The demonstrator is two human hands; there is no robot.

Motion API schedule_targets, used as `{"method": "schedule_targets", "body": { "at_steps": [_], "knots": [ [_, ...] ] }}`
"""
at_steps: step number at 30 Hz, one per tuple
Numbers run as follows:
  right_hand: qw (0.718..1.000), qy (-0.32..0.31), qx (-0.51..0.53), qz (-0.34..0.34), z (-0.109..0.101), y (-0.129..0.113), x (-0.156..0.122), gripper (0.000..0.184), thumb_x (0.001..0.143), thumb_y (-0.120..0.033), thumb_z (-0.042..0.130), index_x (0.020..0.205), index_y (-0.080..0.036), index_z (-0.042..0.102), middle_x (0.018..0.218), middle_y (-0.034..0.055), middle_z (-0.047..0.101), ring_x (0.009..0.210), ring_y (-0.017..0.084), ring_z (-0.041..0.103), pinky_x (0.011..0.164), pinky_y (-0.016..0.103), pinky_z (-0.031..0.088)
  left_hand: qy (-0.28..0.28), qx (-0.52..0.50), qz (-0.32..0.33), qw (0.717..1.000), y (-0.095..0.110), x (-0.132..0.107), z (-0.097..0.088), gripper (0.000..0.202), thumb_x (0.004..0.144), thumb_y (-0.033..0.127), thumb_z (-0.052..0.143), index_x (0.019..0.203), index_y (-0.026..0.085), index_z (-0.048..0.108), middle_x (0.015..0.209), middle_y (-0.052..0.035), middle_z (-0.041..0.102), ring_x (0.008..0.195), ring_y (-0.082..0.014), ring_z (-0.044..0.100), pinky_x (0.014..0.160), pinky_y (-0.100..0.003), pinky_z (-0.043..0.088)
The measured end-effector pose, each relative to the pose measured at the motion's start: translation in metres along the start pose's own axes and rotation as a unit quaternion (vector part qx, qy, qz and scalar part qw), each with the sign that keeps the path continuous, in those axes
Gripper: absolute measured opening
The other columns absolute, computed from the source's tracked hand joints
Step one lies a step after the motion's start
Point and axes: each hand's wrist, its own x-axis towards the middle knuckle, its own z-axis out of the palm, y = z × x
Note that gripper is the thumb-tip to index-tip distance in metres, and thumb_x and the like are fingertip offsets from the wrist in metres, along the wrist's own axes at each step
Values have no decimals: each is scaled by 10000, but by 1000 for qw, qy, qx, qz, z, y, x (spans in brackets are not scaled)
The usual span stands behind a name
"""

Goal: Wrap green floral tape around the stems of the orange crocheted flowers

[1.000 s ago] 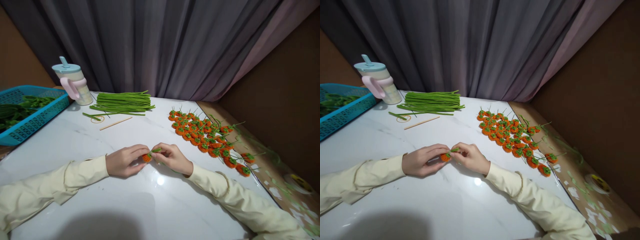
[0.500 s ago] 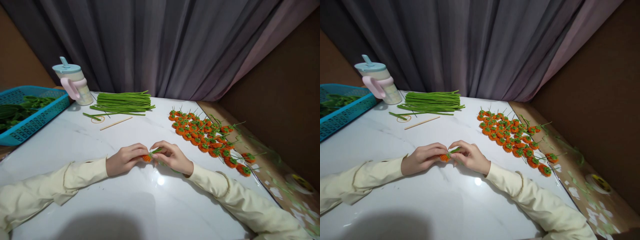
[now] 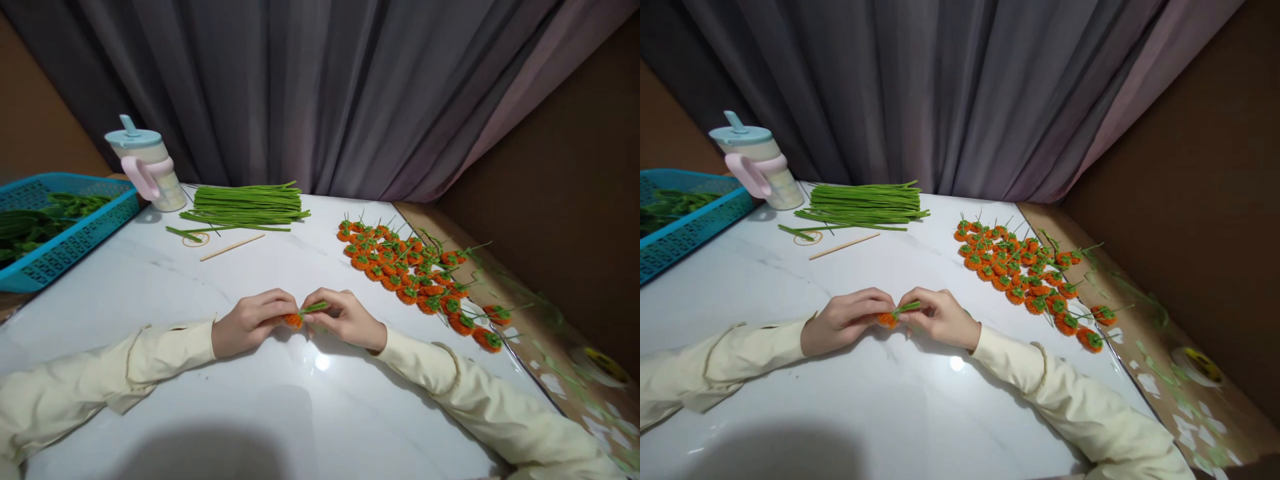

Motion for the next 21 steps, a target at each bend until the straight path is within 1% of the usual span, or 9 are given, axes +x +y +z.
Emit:
{"method": "schedule_targets", "body": {
  "at_steps": [4,7,11,13,17,21],
  "knots": [
    [997,-11,78,16,0,0,1,135,811,-262,629,836,-145,567,665,5,637,518,93,613,532,202,508,11,3,0,1000,1,1,0,229,893,44,438,1031,165,574,901,-92,619,820,-148,593,708,-249,520],
    [994,-20,107,21,0,0,1,148,819,-275,629,835,-144,561,641,-6,625,496,80,587,524,194,498,12,4,-4,1000,1,1,0,221,886,38,453,1031,159,569,889,-89,616,809,-145,588,706,-248,518],
    [991,-18,131,27,1,2,0,213,828,-305,630,930,-167,503,712,15,661,523,83,591,536,204,494,8,3,-10,1000,1,1,1,222,886,35,455,1031,158,570,909,-90,615,837,-146,590,728,-248,517],
    [992,-15,122,12,1,2,-1,230,841,-308,617,968,-175,479,733,24,666,534,85,593,542,208,492,7,-1,-12,1000,1,1,1,218,886,34,457,1026,156,571,905,-88,615,833,-145,589,727,-246,514],
    [997,-20,63,-27,1,2,-2,195,863,-322,582,931,-155,508,721,43,658,558,95,599,547,213,494,8,-5,-8,1000,1,2,2,195,894,50,451,1009,156,568,889,-84,615,818,-145,586,712,-245,509],
    [999,-14,32,-32,0,1,-3,190,875,-327,561,933,-154,509,714,47,660,562,100,600,546,218,495,5,-1,-9,1000,2,2,1,180,911,76,438,1008,159,564,885,-83,611,813,-145,585,709,-245,510]
  ]
}}
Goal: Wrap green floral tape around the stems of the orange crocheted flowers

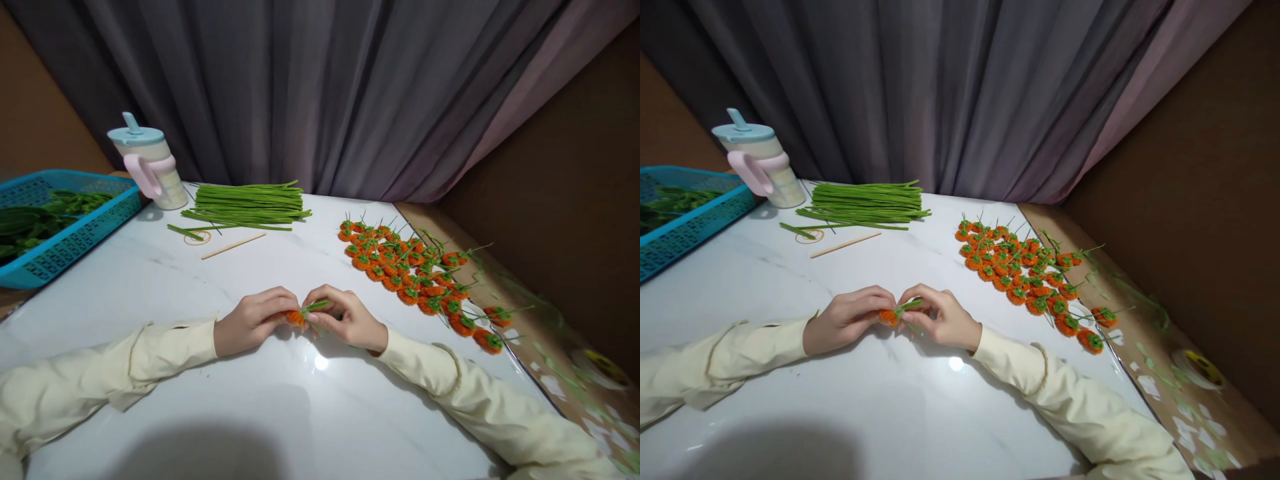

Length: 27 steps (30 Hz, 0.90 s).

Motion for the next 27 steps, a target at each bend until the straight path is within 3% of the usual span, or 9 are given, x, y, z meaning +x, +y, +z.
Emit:
{"method": "schedule_targets", "body": {
  "at_steps": [12,21,27],
  "knots": [
    [1000,-14,16,19,-1,-4,0,240,874,-373,558,942,-156,484,714,44,645,582,106,589,573,232,484,-6,3,10,1000,-1,-2,0,254,894,31,410,1049,165,560,923,-92,600,845,-146,579,736,-246,516],
    [993,-10,-116,18,-2,-4,3,255,857,-410,553,882,-157,533,681,9,589,542,84,508,507,192,410,-12,-1,14,1000,-1,-2,1,249,896,31,405,1048,157,557,930,-100,588,835,-144,573,722,-241,510],
    [998,-26,-55,13,0,-3,3,210,899,-377,500,869,-169,494,657,7,605,520,75,483,495,188,402,-10,-10,8,1000,-1,-2,1,236,894,35,421,1033,161,564,913,-93,599,826,-146,574,705,-245,516]
  ]
}}
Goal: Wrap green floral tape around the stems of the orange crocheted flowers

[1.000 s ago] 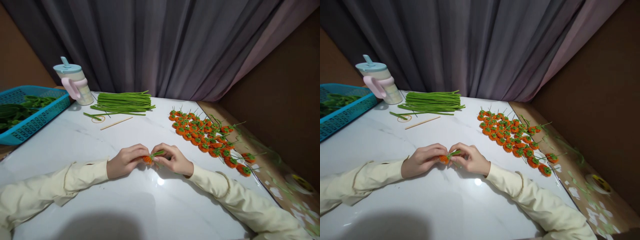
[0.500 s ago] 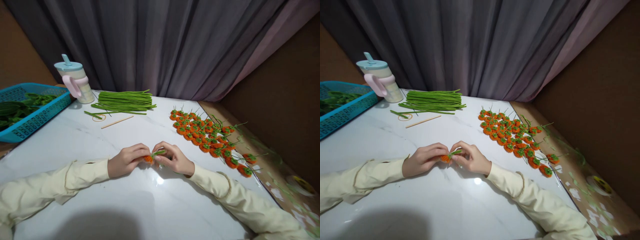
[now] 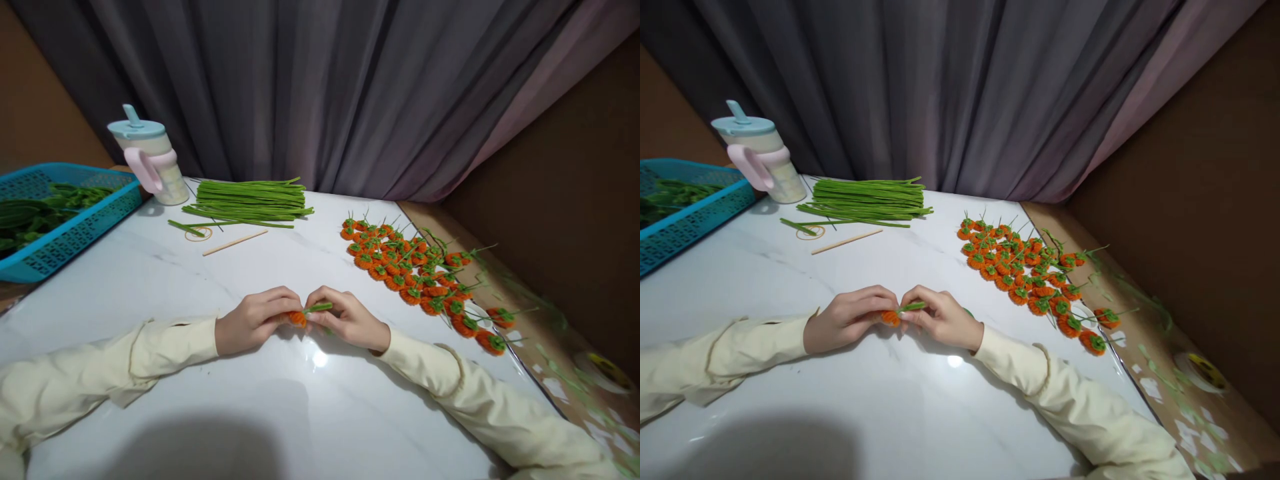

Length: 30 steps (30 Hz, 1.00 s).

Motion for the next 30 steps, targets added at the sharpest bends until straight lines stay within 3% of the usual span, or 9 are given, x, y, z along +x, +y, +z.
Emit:
{"method": "schedule_targets", "body": {
  "at_steps": [8,15,18,24,30],
  "knots": [
    [1000,-11,12,3,-1,-3,0,208,910,-360,483,897,-153,510,660,24,631,502,70,478,464,178,396,9,10,2,1000,0,-1,0,247,896,39,416,1044,170,564,913,-89,602,824,-143,581,702,-241,520],
    [995,20,-85,-46,2,-3,-3,99,897,-243,473,906,-161,528,637,16,651,486,78,508,468,175,409,16,4,-13,1000,3,0,0,216,900,56,413,991,160,578,872,-81,601,778,-137,580,669,-236,520],
    [986,33,-145,-70,2,0,-5,85,891,-234,478,892,-174,537,683,21,677,494,78,524,475,172,408,5,-36,-53,998,6,1,0,178,906,88,422,936,140,589,843,-77,591,694,-120,584,597,-214,533],
    [951,26,-270,-147,1,7,-8,123,882,-183,418,909,-176,537,639,27,665,452,99,525,450,196,376,-8,-123,-136,983,10,1,0,170,902,148,444,855,116,605,815,-61,570,553,-78,563,485,-185,535],
    [882,40,-387,-266,2,10,-9,140,877,-130,380,919,-168,507,542,15,604,415,133,494,431,248,310,-32,-171,-189,967,12,4,-1,158,873,161,481,823,102,619,807,-52,580,494,-56,551,433,-158,520]
  ]
}}
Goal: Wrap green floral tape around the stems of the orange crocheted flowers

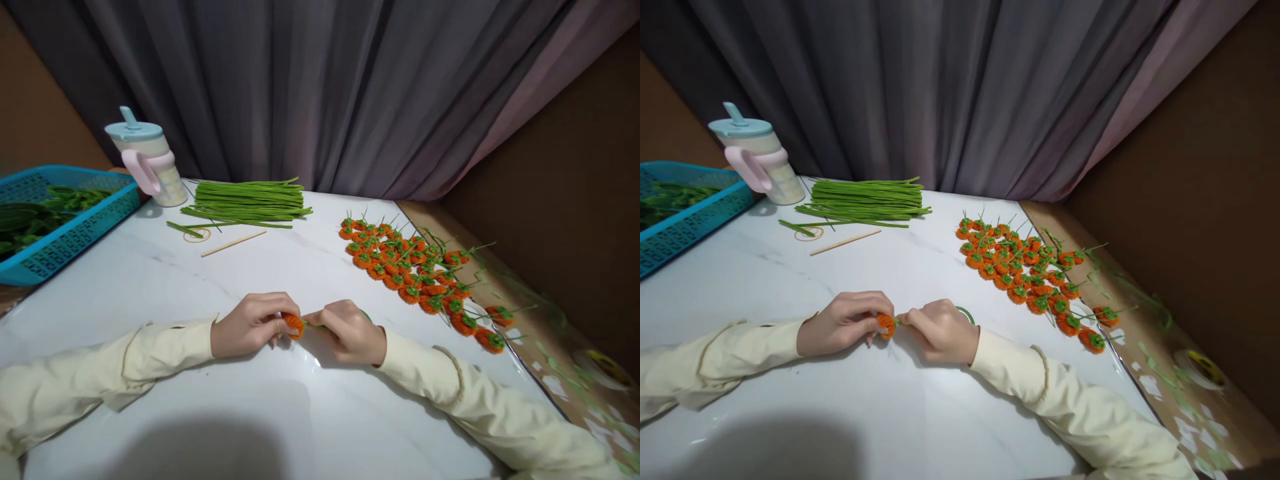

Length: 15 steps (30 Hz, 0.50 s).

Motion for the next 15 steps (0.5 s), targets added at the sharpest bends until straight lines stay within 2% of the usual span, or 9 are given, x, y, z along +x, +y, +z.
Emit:
{"method": "schedule_targets", "body": {
  "at_steps": [5,10,13,15],
  "knots": [
    [992,2,-81,-100,-1,-1,2,204,876,-71,336,994,-143,486,670,63,661,454,142,506,437,275,323,-36,-67,-54,996,-1,3,-3,101,828,156,538,800,99,617,770,-31,566,469,-43,537,403,-131,495],
    [977,0,-144,-157,-2,-1,2,184,888,-66,363,956,-128,522,727,96,658,476,142,505,442,286,321,-67,-130,-123,982,-4,5,-6,99,792,192,592,805,94,604,755,-21,561,445,-44,522,390,-148,491],
    [983,-2,-126,-134,0,-1,0,175,887,-75,371,916,-133,534,686,81,642,466,128,498,445,270,315,-88,-151,-152,973,-5,8,-8,114,786,215,602,810,104,586,747,-26,584,490,-67,541,421,-168,497],
    [996,6,-70,-61,0,-1,-2,174,885,-102,374,883,-133,545,572,36,595,426,119,464,435,255,303,-91,-139,-162,973,-5,10,-11,128,792,220,603,865,118,580,767,-28,602,573,-90,573,496,-190,521]
  ]
}}
